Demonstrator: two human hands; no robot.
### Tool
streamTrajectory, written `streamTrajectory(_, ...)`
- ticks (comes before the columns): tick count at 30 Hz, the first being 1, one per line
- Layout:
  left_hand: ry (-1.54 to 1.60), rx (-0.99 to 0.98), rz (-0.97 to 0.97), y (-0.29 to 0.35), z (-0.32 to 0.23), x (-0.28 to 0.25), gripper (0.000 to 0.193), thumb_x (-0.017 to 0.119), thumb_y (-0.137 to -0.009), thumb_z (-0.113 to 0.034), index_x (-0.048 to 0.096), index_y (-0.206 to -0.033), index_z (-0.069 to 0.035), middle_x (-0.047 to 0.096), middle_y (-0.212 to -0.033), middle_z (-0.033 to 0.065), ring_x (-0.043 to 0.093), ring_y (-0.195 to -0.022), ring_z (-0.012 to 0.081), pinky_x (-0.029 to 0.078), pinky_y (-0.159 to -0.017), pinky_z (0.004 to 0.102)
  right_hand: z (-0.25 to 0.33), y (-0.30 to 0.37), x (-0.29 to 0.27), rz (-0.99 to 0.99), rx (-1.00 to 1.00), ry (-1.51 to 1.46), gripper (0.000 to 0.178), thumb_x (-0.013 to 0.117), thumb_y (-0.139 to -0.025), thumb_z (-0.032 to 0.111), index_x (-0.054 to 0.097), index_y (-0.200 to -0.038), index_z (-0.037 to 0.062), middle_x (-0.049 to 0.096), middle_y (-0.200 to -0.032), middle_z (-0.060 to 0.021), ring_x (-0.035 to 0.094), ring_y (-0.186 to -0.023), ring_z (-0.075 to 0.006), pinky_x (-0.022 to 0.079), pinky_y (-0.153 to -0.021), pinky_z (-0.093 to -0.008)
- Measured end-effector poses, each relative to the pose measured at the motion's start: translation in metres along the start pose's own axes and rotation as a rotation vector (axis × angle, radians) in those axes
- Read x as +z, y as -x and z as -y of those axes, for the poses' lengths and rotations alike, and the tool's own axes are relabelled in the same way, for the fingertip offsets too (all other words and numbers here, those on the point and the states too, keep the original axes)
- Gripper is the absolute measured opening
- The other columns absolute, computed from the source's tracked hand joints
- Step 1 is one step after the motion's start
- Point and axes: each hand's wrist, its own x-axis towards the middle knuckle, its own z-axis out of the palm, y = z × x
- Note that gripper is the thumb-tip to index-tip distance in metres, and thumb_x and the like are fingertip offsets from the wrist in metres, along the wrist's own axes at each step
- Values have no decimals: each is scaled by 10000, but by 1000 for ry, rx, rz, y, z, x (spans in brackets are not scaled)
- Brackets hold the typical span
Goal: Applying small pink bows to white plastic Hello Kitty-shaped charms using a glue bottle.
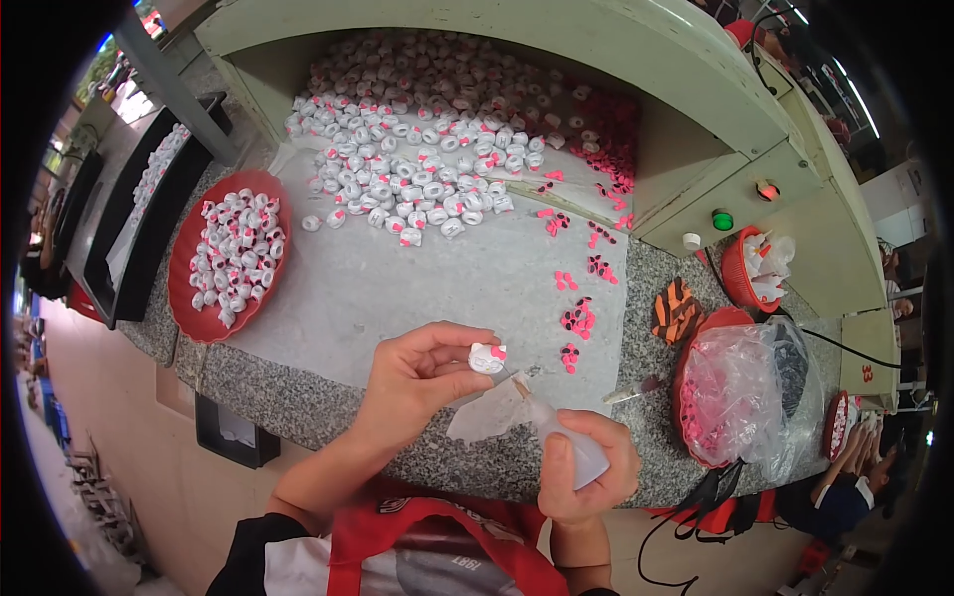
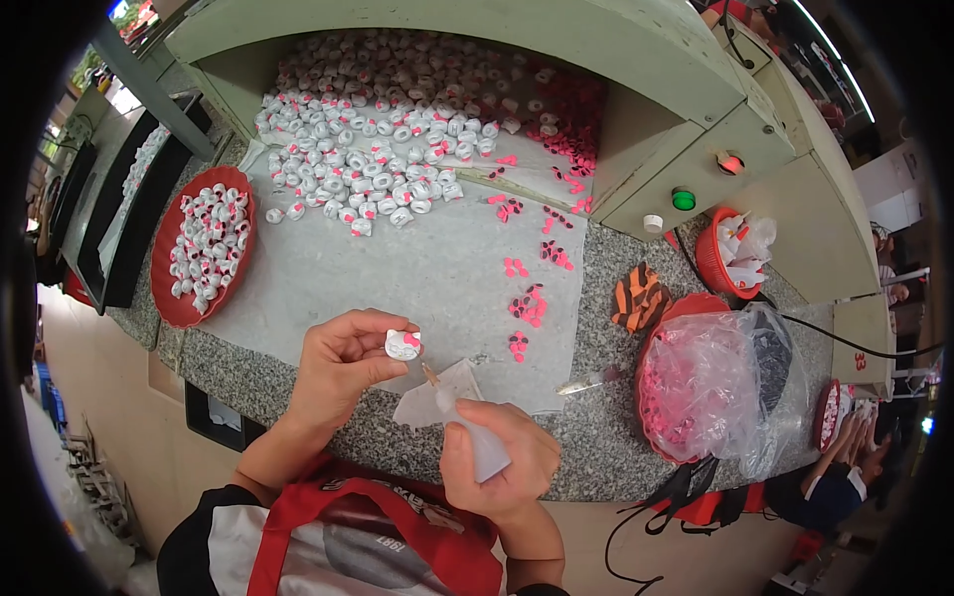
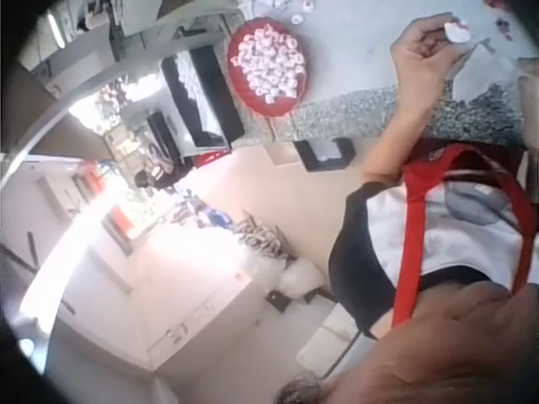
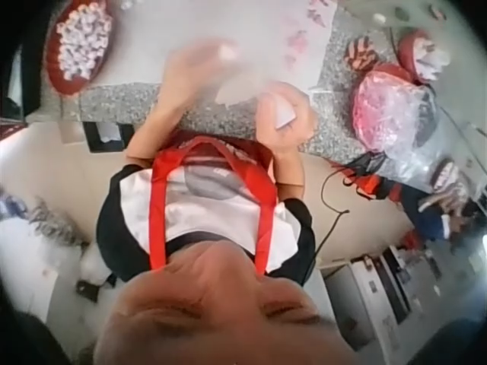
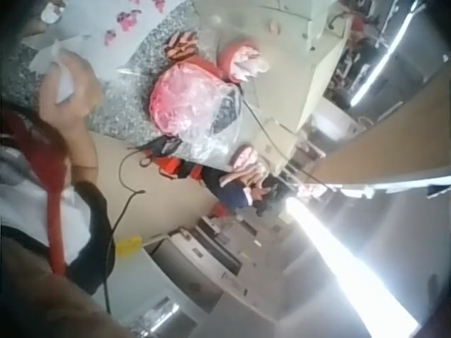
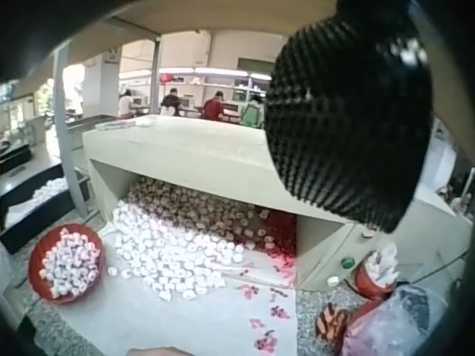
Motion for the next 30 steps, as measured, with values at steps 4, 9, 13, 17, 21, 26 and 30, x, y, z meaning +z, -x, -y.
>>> streamTrajectory(4, -23, -19, -16, -2, 0, 4, 324, 581, -730, 119, 532, -1042, 47, 599, -988, 135, 585, -908, 158, 482, -794, 245, -3, -2, -3, 4, 28, -6, 179, 605, -713, 145, 589, -818, 1, 612, -730, -101, 583, -610, -180, 452, -559, -263)
streamTrajectory(9, -4, -34, -55, -8, 4, 3, 338, 591, -700, 124, 541, -1020, 29, 602, -962, 112, 591, -896, 175, 474, -792, 270, -11, -9, -7, 75, -114, -7, 199, 607, -686, 22, 547, -869, -27, 615, -723, -123, 591, -526, -206, 471, -490, -268)
streamTrajectory(13, 26, -20, -93, -12, 14, -4, 341, 574, -707, 125, 536, -1032, 31, 606, -959, 112, 601, -884, 193, 471, -796, 283, -16, -7, -17, -111, 763, -433, 213, 588, -702, 97, 559, -871, -28, 581, -678, -76, 573, -620, -155, 451, -548, -247)
streamTrajectory(17, 40, -63, -23, -9, 20, -8, 362, 574, -705, 125, 532, -1051, 31, 606, -963, 114, 604, -876, 198, 471, -801, 294, -103, -11, -15, 5, 698, -177, 313, 631, -689, 146, 566, -943, -26, 575, -707, -76, 594, -677, -177, 462, -540, -273)
streamTrajectory(21, 48, -63, -47, -5, 19, -17, 383, 573, -706, 124, 528, -1073, 27, 609, -962, 115, 604, -879, 203, 471, -800, 295, -112, -61, 21, 325, 380, 729, 280, 670, -665, 151, 615, -902, 12, 594, -765, -118, 610, -704, -255, 473, -597, -324)
streamTrajectory(26, 53, -27, -94, -5, 23, -18, 371, 569, -712, 119, 534, -1069, 27, 610, -963, 114, 604, -881, 200, 471, -800, 297, -114, -58, 23, 374, 246, 720, 185, 656, -684, 161, 632, -825, 44, 605, -841, -130, 599, -706, -296, 469, -643, -361)
streamTrajectory(30, 38, -36, -70, -7, 25, -6, 363, 558, -718, 122, 534, -1067, 26, 609, -967, 113, 601, -884, 195, 471, -809, 301, -145, -46, 8, 180, 220, 197, 143, 644, -708, 113, 623, -808, 14, 617, -829, -67, 593, -652, -177, 468, -576, -298)
